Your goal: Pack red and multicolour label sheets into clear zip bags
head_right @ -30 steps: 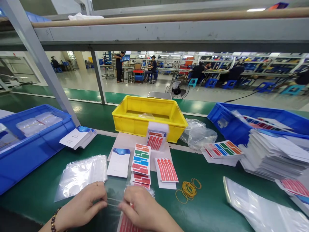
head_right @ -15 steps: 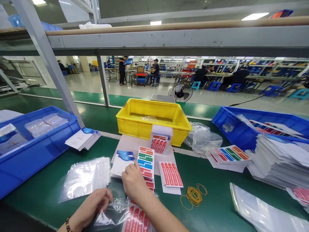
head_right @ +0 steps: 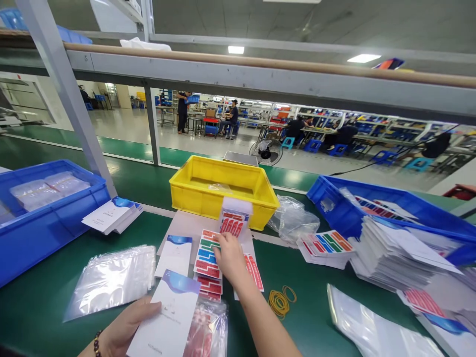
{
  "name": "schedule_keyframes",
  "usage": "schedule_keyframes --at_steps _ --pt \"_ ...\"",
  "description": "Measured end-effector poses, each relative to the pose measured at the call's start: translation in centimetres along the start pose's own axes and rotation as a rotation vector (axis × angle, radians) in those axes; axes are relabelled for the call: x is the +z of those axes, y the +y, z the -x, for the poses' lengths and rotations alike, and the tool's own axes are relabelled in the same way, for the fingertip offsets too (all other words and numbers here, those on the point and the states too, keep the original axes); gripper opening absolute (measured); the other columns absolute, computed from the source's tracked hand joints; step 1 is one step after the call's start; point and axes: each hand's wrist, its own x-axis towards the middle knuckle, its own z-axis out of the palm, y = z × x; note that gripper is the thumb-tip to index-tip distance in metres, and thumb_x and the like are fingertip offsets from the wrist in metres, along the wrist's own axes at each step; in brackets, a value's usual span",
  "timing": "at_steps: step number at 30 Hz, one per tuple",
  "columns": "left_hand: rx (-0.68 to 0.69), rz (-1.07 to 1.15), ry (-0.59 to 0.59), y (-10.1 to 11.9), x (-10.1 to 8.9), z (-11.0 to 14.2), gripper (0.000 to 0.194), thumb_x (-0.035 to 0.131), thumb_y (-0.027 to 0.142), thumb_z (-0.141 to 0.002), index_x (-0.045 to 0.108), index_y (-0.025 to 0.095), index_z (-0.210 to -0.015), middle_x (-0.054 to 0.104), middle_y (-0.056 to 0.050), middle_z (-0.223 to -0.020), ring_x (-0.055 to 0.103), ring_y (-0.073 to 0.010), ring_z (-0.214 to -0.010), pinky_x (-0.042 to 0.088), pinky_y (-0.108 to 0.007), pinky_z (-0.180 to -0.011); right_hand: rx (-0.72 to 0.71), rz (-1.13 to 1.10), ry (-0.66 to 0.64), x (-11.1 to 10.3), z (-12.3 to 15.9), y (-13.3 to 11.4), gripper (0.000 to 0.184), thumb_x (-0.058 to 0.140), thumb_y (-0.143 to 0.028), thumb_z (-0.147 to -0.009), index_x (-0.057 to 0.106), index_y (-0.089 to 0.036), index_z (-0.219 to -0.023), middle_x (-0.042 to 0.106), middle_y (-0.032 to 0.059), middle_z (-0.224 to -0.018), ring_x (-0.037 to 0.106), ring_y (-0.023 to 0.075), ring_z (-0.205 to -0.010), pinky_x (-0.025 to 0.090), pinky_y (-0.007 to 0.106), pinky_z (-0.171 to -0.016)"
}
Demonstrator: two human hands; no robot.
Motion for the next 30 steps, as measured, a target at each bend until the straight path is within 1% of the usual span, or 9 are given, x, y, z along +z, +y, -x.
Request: schedule_keyframes --at_steps 2,4,6,9,14,20,25,27,30 --pt "-0.007 -0.064 -0.050 0.0 1.0 -0.4 0.041 0.072 0.034 -0.066 0.068 0.003 -0.091 0.071 -0.019 -0.088 0.067 -0.0271 -0.080 0.048 -0.033 -0.075 0.073 0.039 -0.025 -0.3 -1.7 1.2 0.030 0.056 -0.020 -0.079 0.056 -0.012 -0.108 0.055 0.0135 -0.108 0.051 0.0259 -0.101 0.039 0.035 -0.084" --pt "-0.022 -0.119 -0.071 0.0 2.1 -1.0 0.044 0.075 0.036 -0.062 0.069 0.002 -0.089 0.071 -0.019 -0.085 0.068 -0.0260 -0.077 0.048 -0.031 -0.072 0.097 0.051 -0.058 -0.5 -2.6 1.8 0.025 0.060 -0.024 -0.076 0.059 -0.013 -0.099 0.058 0.0124 -0.100 0.054 0.0261 -0.095 0.039 0.034 -0.079" --pt "-0.036 -0.154 -0.088 -0.2 2.9 -1.7 0.045 0.076 0.038 -0.059 0.070 0.003 -0.085 0.072 -0.017 -0.081 0.068 -0.0241 -0.071 0.048 -0.028 -0.068 0.113 0.059 -0.095 -0.7 -3.1 2.0 0.019 0.063 -0.027 -0.074 0.060 -0.015 -0.089 0.060 0.0099 -0.094 0.055 0.0247 -0.090 0.039 0.031 -0.074" --pt "-0.049 -0.161 -0.115 -0.6 3.5 -2.7 0.044 0.077 0.039 -0.057 0.072 0.005 -0.083 0.073 -0.015 -0.078 0.068 -0.0214 -0.067 0.048 -0.026 -0.065 0.134 0.055 -0.129 -0.9 -3.4 2.1 0.022 0.066 -0.028 -0.070 0.059 -0.016 -0.087 0.060 0.0089 -0.095 0.055 0.0239 -0.088 0.038 0.029 -0.070" --pt "-0.067 -0.156 -0.101 -1.6 2.6 -3.8 0.043 0.077 0.038 -0.056 0.072 0.005 -0.082 0.073 -0.015 -0.077 0.068 -0.0210 -0.065 0.048 -0.026 -0.065 0.157 0.008 -0.173 -1.2 -4.0 2.5 0.028 0.071 -0.032 -0.065 0.057 -0.018 -0.085 0.061 0.0064 -0.092 0.056 0.0217 -0.084 0.037 0.026 -0.064" --pt "-0.065 -0.157 -0.058 -1.6 1.9 -4.2 0.042 0.078 0.038 -0.055 0.072 0.006 -0.082 0.073 -0.016 -0.079 0.068 -0.0222 -0.067 0.050 -0.029 -0.069 0.170 -0.068 -0.146 -1.1 -4.2 2.6 0.028 0.074 -0.028 -0.060 0.055 -0.018 -0.078 0.062 0.0044 -0.083 0.056 0.0207 -0.078 0.035 0.025 -0.060" --pt "-0.063 -0.181 -0.023 -1.5 1.8 -4.4 0.042 0.078 0.039 -0.054 0.072 0.006 -0.080 0.073 -0.015 -0.075 0.068 -0.0210 -0.064 0.050 -0.027 -0.065 0.188 -0.200 -0.081 -1.2 -4.1 2.9 0.008 0.061 -0.019 -0.071 0.053 -0.018 -0.070 0.060 0.0019 -0.070 0.055 0.0169 -0.067 0.033 0.025 -0.055" --pt "-0.060 -0.184 -0.028 -1.6 1.7 -4.5 0.042 0.078 0.039 -0.055 0.072 0.006 -0.081 0.073 -0.015 -0.076 0.068 -0.0213 -0.064 0.050 -0.027 -0.065 0.190 -0.282 -0.061 -1.4 -4.0 3.3 0.009 0.056 -0.022 -0.075 0.054 -0.018 -0.067 0.060 0.0007 -0.066 0.054 0.0159 -0.064 0.034 0.024 -0.054" --pt "-0.061 -0.179 -0.052 -1.7 1.5 -4.5 0.040 0.077 0.037 -0.057 0.072 0.006 -0.082 0.073 -0.016 -0.080 0.068 -0.0235 -0.069 0.050 -0.029 -0.069 0.192 -0.418 -0.038 -1.8 -4.1 3.9 0.015 0.055 -0.029 -0.075 0.059 -0.018 -0.065 0.063 0.0013 -0.068 0.057 0.0168 -0.065 0.038 0.024 -0.055"
